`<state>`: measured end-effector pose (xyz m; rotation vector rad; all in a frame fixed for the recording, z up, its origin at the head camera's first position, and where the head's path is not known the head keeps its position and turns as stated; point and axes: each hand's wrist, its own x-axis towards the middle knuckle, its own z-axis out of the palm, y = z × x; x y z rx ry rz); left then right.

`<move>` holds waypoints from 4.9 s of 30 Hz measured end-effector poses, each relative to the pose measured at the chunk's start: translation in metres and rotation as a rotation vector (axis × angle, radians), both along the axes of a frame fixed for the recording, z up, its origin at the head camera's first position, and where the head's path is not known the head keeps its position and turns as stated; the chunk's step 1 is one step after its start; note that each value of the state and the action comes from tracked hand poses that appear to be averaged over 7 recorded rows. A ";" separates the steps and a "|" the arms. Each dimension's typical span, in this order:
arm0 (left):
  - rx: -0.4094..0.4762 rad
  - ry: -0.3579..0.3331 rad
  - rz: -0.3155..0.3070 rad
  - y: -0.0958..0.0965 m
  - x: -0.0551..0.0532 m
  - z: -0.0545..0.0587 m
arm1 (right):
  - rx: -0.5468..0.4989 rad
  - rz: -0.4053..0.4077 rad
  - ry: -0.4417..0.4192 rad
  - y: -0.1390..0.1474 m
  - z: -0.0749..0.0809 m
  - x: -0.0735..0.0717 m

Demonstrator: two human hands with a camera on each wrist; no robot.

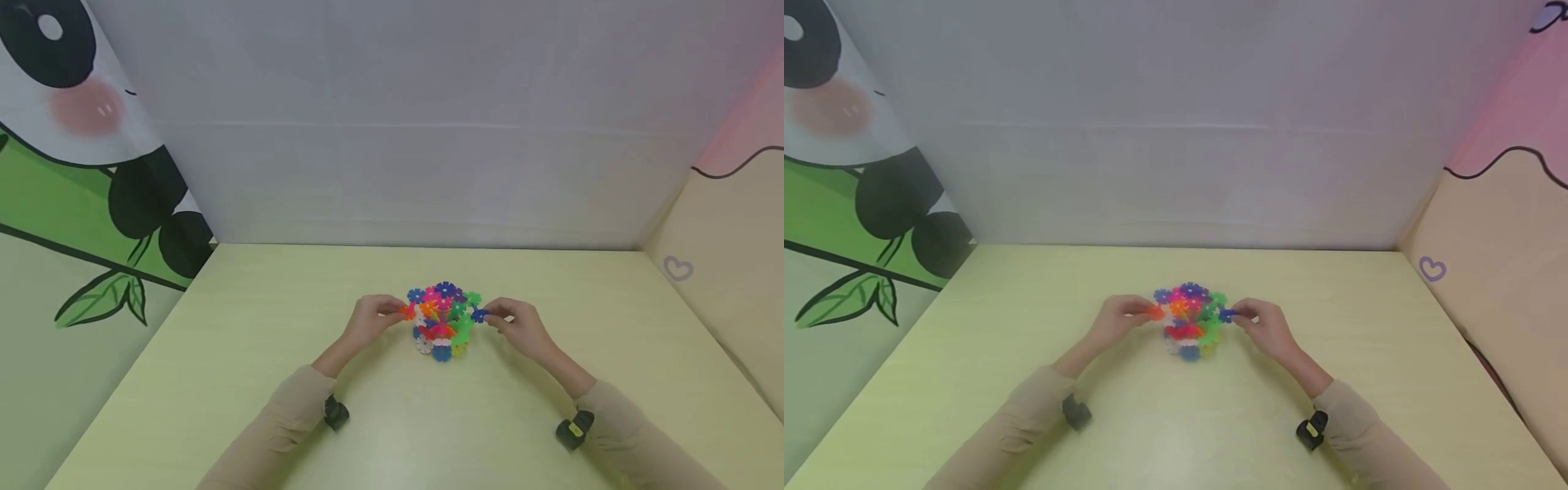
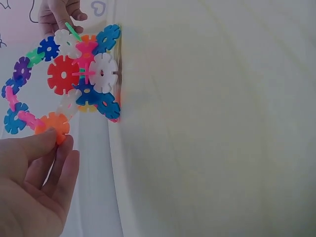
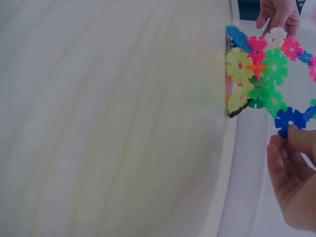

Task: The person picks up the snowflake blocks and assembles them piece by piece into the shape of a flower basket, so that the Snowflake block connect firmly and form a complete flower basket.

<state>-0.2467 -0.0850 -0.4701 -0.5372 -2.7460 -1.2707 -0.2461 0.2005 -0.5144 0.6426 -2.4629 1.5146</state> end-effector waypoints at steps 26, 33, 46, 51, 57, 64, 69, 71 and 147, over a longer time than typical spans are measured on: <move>-0.051 0.053 0.033 0.004 -0.005 0.000 | 0.098 -0.001 0.086 -0.005 0.009 -0.005; -0.001 0.024 0.060 0.006 0.000 -0.003 | 0.117 -0.075 0.075 -0.003 0.008 -0.008; 0.042 0.063 0.079 0.015 0.005 -0.002 | 0.186 -0.001 0.197 -0.043 0.025 0.023; 0.056 0.070 0.078 0.024 0.008 -0.004 | 0.308 0.046 0.165 -0.065 0.025 0.017; 0.057 0.075 0.085 0.032 0.007 -0.007 | 0.341 0.057 0.154 -0.073 0.023 0.007; 0.103 0.058 0.083 0.038 0.005 -0.009 | 0.327 0.026 0.165 -0.072 0.019 -0.002; 0.166 0.037 0.077 0.044 0.003 -0.008 | 0.298 -0.007 0.179 -0.066 0.018 -0.007; 0.186 0.038 0.082 0.047 0.002 -0.007 | 0.277 -0.002 0.206 -0.062 0.018 -0.009; 0.267 -0.041 0.148 0.022 -0.017 -0.013 | 0.049 -0.040 0.306 -0.026 0.024 -0.020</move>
